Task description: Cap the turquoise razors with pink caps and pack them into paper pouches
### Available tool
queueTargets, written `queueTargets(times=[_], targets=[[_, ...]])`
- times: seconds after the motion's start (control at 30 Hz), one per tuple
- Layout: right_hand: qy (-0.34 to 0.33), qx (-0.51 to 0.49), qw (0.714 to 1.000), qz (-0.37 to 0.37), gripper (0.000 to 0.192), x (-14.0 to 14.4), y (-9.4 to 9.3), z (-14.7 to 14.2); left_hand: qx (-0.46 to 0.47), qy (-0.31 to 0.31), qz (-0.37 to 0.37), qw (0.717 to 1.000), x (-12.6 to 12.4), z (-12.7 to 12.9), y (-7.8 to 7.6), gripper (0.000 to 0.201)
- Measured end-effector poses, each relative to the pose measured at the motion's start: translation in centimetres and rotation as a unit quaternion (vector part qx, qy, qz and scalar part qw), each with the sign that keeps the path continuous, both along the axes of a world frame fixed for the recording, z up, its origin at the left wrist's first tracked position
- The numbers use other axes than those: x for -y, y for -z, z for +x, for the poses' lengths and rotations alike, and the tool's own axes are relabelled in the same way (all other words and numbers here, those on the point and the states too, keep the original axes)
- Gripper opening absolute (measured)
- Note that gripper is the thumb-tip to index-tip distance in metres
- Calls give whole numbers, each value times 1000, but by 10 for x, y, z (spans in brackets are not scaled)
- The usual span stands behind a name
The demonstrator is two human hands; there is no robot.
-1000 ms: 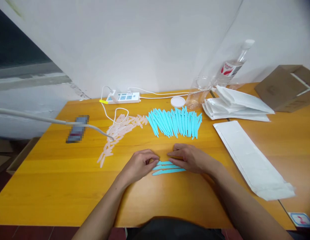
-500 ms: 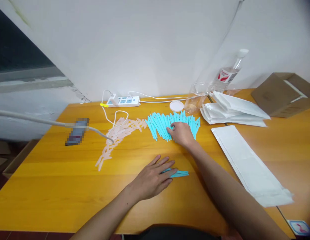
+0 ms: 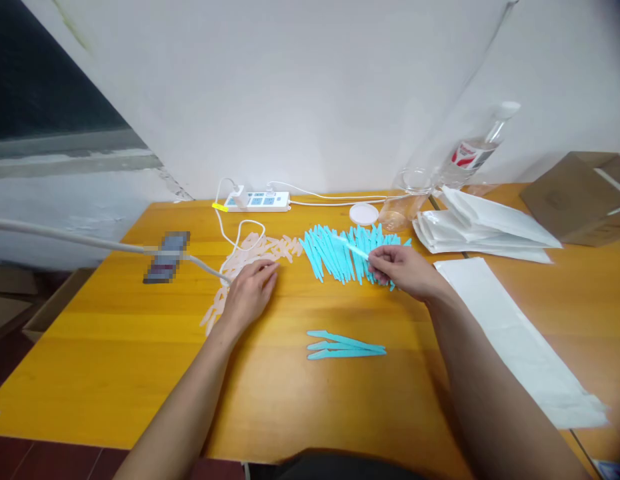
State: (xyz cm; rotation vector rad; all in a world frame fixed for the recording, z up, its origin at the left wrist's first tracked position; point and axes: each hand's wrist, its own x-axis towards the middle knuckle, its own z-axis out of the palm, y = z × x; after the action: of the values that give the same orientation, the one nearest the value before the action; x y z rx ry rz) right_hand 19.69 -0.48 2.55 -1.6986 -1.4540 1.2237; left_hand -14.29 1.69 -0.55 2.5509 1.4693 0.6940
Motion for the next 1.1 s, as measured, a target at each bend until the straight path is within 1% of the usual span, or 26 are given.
queueTargets(times=[0.07, 0.13, 0.2, 0.27, 0.37, 0.4, 0.43, 0.47, 0.5, 0.57, 0.6, 0.63, 0.7, 0.8, 0.87, 0.97, 1.1], targets=[[-76, -95, 992, -42, 32, 19, 6, 4, -49, 30, 3, 998, -22, 4, 2, 33], [-136, -139, 977, -84, 39, 35, 15, 3, -69, 60, -11, 996, -39, 14, 2, 32], [-159, -154, 969, -106, 42, 44, 23, -1, -67, 72, -27, 995, -49, 23, 0, 28], [-161, -145, 971, -101, 42, 47, 28, -4, -55, 77, -36, 995, -49, 28, -2, 26], [-163, -117, 976, -84, 41, 46, 29, -5, -34, 81, -50, 995, -30, 30, -6, 29], [-164, -115, 976, -81, 41, 46, 29, -5, -8, 79, -75, 994, -19, 30, -7, 31], [-166, -114, 976, -78, 41, 46, 28, -5, 33, 70, -119, 990, -7, 30, -7, 32], [-168, -114, 976, -77, 41, 46, 27, -4, 87, 54, -177, 979, 5, 31, -7, 34], [-171, -115, 976, -76, 41, 46, 27, -5, 147, 32, -242, 959, 16, 32, -5, 36], [-171, -115, 976, -76, 41, 47, 27, -5, 254, -12, -351, 901, 34, 35, -1, 41], [-170, -114, 976, -76, 41, 48, 28, -5, 286, -27, -380, 879, 41, 36, 2, 43], [-169, -113, 976, -75, 40, 48, 28, -6, 308, -33, -398, 864, 45, 38, 5, 45], [-170, -103, 977, -72, 40, 49, 28, -7, 331, -33, -415, 847, 48, 41, 11, 45], [-171, -85, 979, -68, 39, 49, 28, -7, 328, -22, -423, 844, 48, 46, 17, 44], [-171, -81, 980, -68, 38, 49, 27, -8, 322, -15, -426, 845, 48, 49, 18, 44], [-173, -78, 979, -69, 36, 49, 25, -10, 310, -10, -421, 853, 49, 48, 16, 43], [-175, -79, 979, -72, 35, 50, 23, -12, 311, -21, -408, 858, 48, 34, 9, 41]])
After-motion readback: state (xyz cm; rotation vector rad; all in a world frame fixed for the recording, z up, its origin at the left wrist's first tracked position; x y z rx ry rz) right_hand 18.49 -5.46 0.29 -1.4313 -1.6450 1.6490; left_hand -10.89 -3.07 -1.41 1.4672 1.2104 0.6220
